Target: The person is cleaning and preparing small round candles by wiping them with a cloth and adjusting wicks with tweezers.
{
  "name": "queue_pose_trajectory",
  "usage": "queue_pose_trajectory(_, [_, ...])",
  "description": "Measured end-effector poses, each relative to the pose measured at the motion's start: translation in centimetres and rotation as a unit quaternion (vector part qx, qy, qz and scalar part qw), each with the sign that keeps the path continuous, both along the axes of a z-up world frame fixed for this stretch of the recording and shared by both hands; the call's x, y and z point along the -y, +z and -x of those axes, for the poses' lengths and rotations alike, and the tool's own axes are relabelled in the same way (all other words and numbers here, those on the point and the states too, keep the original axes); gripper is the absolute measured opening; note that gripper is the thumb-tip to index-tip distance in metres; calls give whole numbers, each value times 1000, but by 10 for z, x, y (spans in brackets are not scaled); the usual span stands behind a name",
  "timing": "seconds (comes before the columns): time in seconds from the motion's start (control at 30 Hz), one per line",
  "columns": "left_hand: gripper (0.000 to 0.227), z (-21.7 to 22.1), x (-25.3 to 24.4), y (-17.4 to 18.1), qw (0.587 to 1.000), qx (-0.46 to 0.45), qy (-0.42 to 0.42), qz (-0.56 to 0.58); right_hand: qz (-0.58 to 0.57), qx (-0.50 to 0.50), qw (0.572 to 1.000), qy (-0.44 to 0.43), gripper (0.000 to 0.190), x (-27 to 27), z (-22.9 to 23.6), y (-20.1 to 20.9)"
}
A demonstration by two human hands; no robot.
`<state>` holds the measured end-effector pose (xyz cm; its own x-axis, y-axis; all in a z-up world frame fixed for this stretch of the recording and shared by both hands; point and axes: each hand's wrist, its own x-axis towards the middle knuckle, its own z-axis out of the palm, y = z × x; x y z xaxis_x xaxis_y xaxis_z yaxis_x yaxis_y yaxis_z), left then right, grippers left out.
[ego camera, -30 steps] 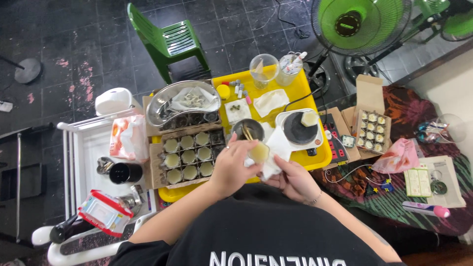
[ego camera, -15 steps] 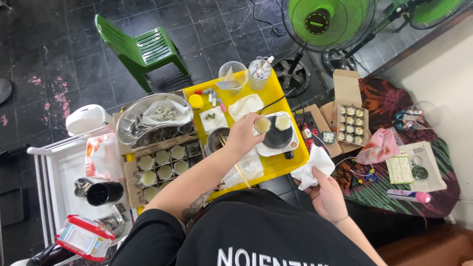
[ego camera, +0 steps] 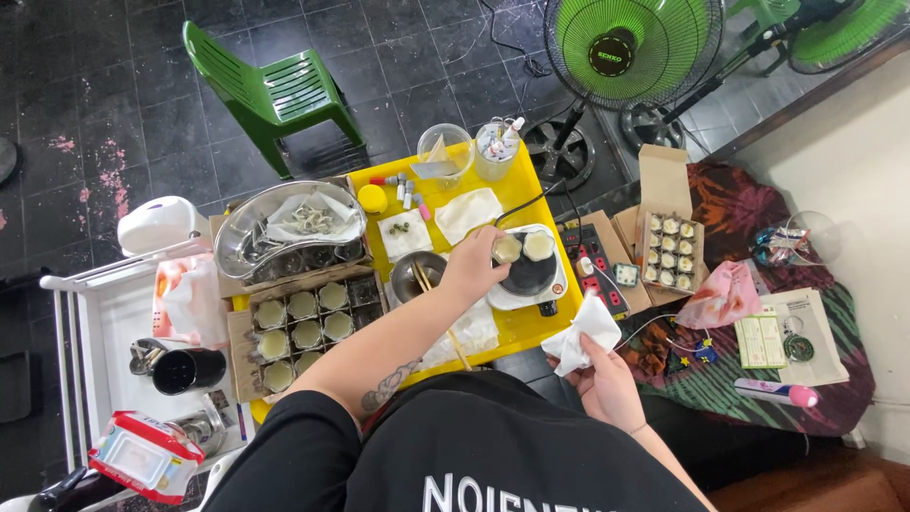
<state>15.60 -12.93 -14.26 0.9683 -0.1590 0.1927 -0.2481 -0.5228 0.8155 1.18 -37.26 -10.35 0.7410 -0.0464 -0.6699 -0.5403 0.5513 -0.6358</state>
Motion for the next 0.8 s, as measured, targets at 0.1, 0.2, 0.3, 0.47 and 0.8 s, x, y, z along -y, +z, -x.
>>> queue_pose_trajectory(0.1, [51,2,1,-2,1000,7,-5,10,-29,24,999,7,38,-1,0,-5])
queue_pose_trajectory(0.2, [58,2,1,2,1000,-7,-9,16,-13,2,1000,16,38,-7,-1,-2])
queue_pose_trajectory(0.3, [71,4,-2,6,1000,-11,-16,15,-21,21,999,26,38,-15,0,4])
queue_pose_trajectory(0.47, [81,20,-17,22,1000,8,-12,7,-14,9,1000,26,38,-21,-1,4])
queue_pose_trajectory(0.8, [32,94,-143,38,973,-8,221,-65,-37,2,996,79,40,-49,-11,25])
